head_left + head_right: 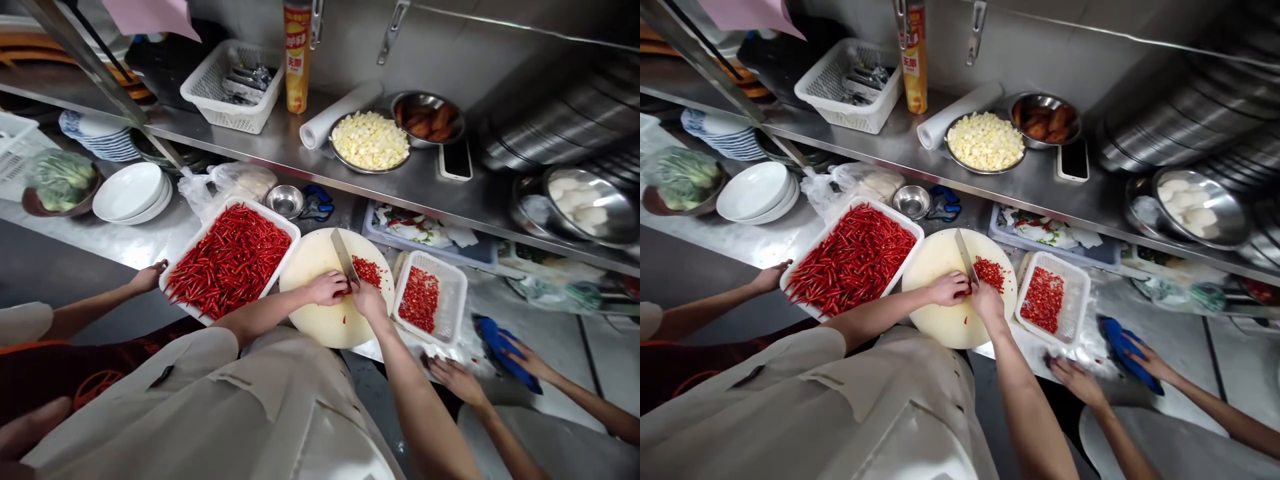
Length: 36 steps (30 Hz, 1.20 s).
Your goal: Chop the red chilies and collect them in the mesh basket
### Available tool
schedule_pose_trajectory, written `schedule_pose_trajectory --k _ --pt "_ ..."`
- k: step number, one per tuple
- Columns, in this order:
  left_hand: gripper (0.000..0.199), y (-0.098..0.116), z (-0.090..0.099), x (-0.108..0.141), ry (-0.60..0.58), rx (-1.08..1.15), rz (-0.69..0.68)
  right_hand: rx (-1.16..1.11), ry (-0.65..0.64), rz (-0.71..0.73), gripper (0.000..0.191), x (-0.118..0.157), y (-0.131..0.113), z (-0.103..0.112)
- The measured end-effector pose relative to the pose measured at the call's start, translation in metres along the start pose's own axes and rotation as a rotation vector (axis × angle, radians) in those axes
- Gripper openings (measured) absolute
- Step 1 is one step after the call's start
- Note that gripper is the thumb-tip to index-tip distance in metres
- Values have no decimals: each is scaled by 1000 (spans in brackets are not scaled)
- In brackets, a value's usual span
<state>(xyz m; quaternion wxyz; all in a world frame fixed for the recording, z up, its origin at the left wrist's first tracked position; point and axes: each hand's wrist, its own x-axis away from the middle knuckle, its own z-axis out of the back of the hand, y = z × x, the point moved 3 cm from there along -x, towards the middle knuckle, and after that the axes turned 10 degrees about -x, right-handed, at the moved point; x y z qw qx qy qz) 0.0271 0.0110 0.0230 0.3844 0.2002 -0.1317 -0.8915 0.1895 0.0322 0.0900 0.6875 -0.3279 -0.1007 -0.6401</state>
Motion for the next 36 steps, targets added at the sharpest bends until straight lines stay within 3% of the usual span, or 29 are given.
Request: schedule_pose_trajectory --k 4,7,11,17,25,36 --pt "15 -1 -9 5 -25 22 41 -19 -25 -36 46 13 9 -5" --pt "16 -1 -14 6 -60 27 68 -71 3 -64 44 12 0 -8" --pt "14 -1 -9 7 -68 4 65 -114 -1 -49 42 8 -11 -2" --pt "12 0 -6 13 -80 -25 80 -169 35 -111 45 16 -9 -11" --pt "15 3 4 22 -93 -42 7 -142 27 -94 43 20 -10 -15" --pt "17 8 8 34 -102 -50 38 -151 0 -106 44 25 -14 -18"
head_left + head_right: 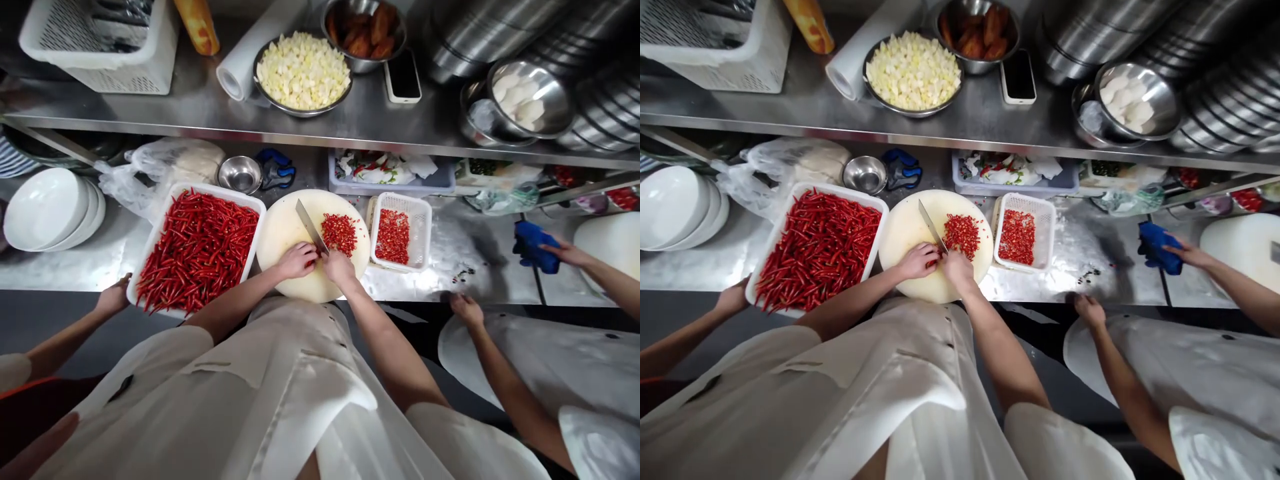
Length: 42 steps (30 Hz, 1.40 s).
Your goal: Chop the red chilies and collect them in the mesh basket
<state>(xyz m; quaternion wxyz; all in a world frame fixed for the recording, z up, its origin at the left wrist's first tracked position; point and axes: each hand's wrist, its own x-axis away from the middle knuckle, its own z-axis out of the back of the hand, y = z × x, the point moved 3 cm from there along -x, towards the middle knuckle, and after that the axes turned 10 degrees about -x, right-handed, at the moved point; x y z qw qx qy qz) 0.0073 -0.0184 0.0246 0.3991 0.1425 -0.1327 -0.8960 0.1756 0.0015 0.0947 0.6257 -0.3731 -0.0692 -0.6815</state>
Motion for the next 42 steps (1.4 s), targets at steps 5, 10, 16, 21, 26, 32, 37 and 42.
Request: schedule_pose_trajectory --k 5,10,16,21,26,32,37,42 --pt "19 -1 1 5 -17 -1 20 -5 -23 37 41 1 -6 -3" --pt "21 -2 3 10 -29 13 33 -7 1 16 45 1 -8 -7" --pt "21 -3 5 13 -32 -6 38 -4 -33 49 43 1 -11 -9" --pt "18 -2 5 16 -23 -27 37 -34 -29 17 44 5 -14 -13" --pt "16 0 3 19 -24 -37 39 -32 -26 49 44 10 -15 -14" --pt "15 2 3 25 0 -63 45 -53 -52 72 40 8 -18 -15" --pt "16 5 2 30 -33 -63 75 -92 -33 84 42 11 -14 -27" --pt "15 7 8 34 -24 -33 108 -160 -60 143 40 -4 -10 -28"
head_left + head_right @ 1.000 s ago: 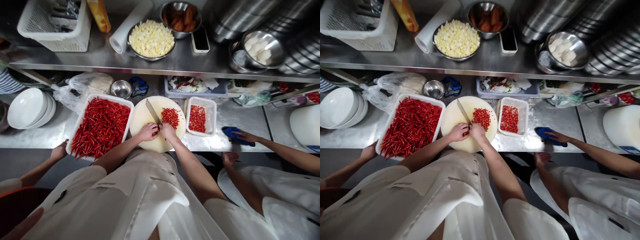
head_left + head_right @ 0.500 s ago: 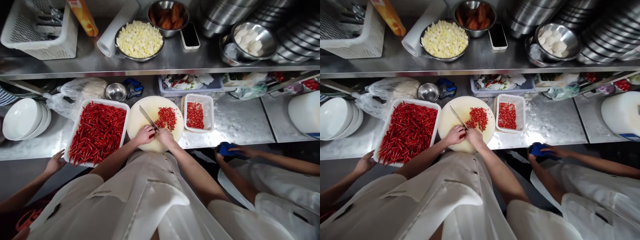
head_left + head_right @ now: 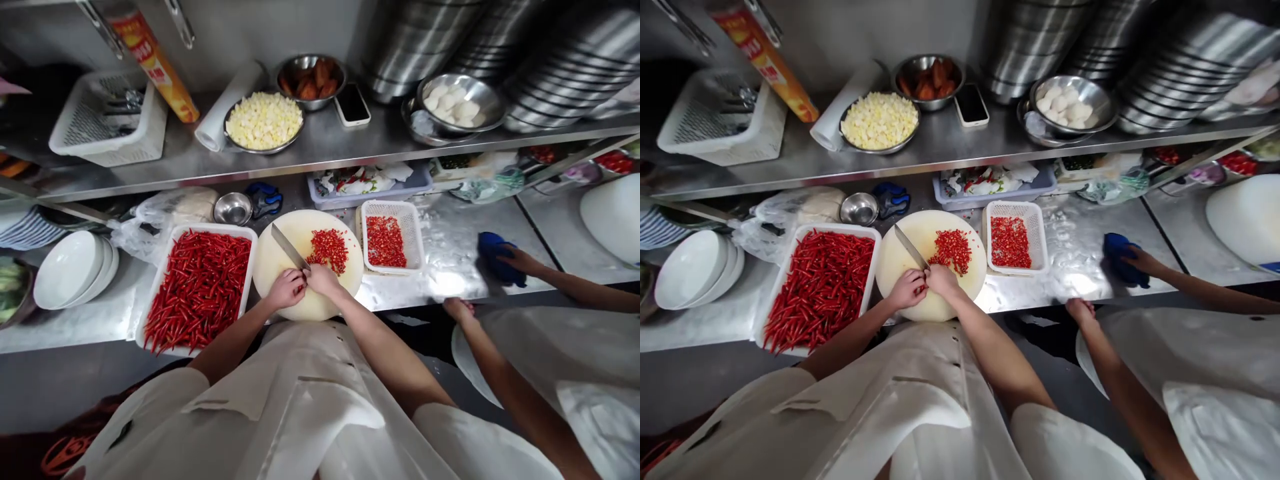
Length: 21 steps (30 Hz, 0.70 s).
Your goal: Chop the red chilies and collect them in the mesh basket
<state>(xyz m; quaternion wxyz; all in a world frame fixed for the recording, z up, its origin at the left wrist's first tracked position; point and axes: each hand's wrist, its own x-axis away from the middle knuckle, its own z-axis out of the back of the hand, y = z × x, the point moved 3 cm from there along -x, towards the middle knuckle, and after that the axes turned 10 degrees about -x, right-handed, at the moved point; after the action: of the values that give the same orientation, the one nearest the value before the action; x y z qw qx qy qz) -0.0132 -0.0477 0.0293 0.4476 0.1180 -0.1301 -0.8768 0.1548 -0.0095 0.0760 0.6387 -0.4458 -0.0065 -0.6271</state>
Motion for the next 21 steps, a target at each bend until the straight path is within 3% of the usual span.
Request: schedule_pose_trajectory --k 2,4,7,11,15,18,21 --pt "26 1 3 6 62 2 80 -36 -5 30 36 -1 13 10" --pt "51 4 0 14 126 -50 201 -69 -1 53 35 2 32 21" --pt "80 16 -15 14 106 -169 282 -112 12 67 32 10 59 35" --pt "74 31 -37 -21 36 -231 267 -85 77 50 32 13 72 50" --pt "77 30 -38 -59 55 -175 241 -12 93 15 34 11 67 53" --pt "79 24 -28 -58 87 -102 236 15 93 -11 36 12 65 49" --pt "68 19 -15 -48 126 -33 251 23 99 -9 36 14 64 46"
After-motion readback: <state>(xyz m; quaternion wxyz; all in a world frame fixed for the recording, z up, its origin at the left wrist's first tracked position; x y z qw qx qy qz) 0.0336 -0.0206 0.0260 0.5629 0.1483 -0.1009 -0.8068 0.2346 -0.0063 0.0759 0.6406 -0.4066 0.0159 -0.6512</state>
